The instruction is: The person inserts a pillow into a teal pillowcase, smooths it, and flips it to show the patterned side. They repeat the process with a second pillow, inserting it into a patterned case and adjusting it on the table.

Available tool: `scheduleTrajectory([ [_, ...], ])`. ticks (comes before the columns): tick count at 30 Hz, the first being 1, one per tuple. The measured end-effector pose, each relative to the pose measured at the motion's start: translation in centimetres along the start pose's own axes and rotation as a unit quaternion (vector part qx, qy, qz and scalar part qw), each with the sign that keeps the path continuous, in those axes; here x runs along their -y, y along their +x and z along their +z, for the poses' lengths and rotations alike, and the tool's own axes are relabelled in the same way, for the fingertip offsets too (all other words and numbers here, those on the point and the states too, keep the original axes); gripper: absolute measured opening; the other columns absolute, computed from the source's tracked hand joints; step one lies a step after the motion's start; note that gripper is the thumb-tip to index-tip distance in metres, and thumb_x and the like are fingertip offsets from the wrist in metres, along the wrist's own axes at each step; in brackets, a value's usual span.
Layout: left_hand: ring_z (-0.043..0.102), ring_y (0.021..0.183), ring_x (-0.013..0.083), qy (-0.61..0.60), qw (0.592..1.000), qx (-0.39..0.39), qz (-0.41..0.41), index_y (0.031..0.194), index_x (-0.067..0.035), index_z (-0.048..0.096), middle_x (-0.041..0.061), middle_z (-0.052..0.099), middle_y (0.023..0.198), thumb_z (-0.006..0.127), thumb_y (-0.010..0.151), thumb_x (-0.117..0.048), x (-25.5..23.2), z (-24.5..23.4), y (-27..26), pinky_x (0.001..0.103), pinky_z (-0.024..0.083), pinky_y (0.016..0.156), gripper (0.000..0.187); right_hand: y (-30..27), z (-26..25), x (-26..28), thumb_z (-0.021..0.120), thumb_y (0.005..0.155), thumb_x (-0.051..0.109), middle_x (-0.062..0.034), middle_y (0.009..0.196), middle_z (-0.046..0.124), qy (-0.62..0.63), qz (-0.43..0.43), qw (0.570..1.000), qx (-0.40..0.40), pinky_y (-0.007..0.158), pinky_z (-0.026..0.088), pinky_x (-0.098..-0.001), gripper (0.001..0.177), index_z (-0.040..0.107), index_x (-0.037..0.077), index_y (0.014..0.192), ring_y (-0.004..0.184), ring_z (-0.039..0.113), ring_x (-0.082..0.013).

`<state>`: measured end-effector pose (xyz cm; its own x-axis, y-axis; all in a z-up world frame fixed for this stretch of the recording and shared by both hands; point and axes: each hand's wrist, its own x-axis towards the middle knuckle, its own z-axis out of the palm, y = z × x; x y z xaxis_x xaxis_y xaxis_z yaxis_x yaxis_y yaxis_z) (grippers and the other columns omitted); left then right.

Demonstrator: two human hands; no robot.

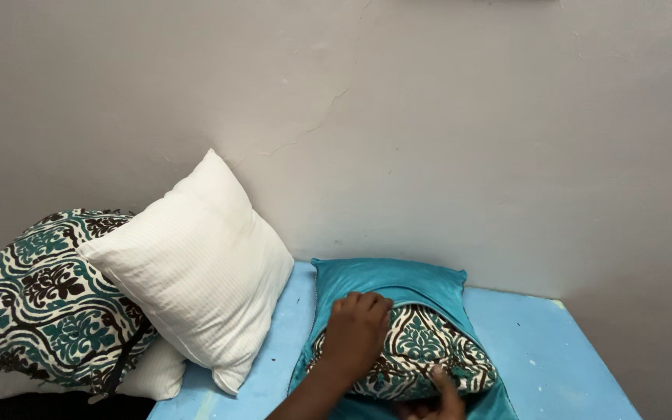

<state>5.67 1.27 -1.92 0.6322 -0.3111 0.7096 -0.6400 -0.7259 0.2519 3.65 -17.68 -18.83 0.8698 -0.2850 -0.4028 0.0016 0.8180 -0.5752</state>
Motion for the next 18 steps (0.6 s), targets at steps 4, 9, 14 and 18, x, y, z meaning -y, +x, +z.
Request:
scheduleTrajectory([
  [4, 0.059, 0.101, 0.0303, 0.026, 0.999, -0.023, -0.008, 0.112, -0.009, 0.07, 0.008, 0.066, 0.108, 0.065, 0.084, -0.01, -0.9, 1.0, 0.9, 0.048, 0.045, 0.085, 0.029, -2.1, 1.5, -0.5, 0.067, 0.081, 0.041, -0.0212, 0.121, 0.069, -0.077, 0.079, 0.993, 0.05, 0.082, 0.062, -0.0592, 0.066, 0.055, 0.011, 0.139, 0.103, 0.071, -0.0445],
  [9, 0.06, 0.096, 0.0312, 0.002, 0.998, -0.047, 0.032, 0.102, -0.008, 0.069, 0.008, 0.066, 0.101, 0.065, 0.077, -0.004, -1.1, 2.8, 2.0, 0.046, 0.046, 0.082, 0.025, -0.4, 0.1, -0.5, 0.069, 0.083, 0.044, -0.0282, 0.122, 0.068, -0.138, 0.138, 0.977, 0.086, 0.085, 0.062, -0.0573, 0.072, 0.051, 0.007, 0.142, 0.104, 0.071, -0.0507],
  [14, 0.061, 0.09, 0.0305, -0.135, 0.984, -0.066, 0.101, 0.092, -0.009, 0.067, 0.005, 0.065, 0.09, 0.063, 0.072, 0.0, -2.4, 2.1, 0.9, 0.044, 0.048, 0.079, 0.022, 5.6, -5.1, -2.5, 0.064, 0.093, 0.029, -0.0268, 0.129, 0.067, -0.347, -0.282, 0.847, 0.287, 0.096, 0.059, -0.0495, 0.066, 0.042, -0.004, 0.146, 0.114, 0.071, -0.0435],
  [18, 0.058, 0.08, 0.0309, -0.117, 0.969, 0.085, 0.201, 0.08, -0.008, 0.064, 0.008, 0.061, 0.083, 0.073, 0.067, -0.011, -3.4, 0.7, -1.4, 0.044, 0.045, 0.069, 0.016, 7.8, -8.2, -3.1, 0.058, 0.094, 0.024, -0.0227, 0.126, 0.069, -0.561, -0.445, 0.636, 0.287, 0.094, 0.06, -0.0393, 0.068, 0.035, -0.012, 0.148, 0.112, 0.075, -0.0333],
])
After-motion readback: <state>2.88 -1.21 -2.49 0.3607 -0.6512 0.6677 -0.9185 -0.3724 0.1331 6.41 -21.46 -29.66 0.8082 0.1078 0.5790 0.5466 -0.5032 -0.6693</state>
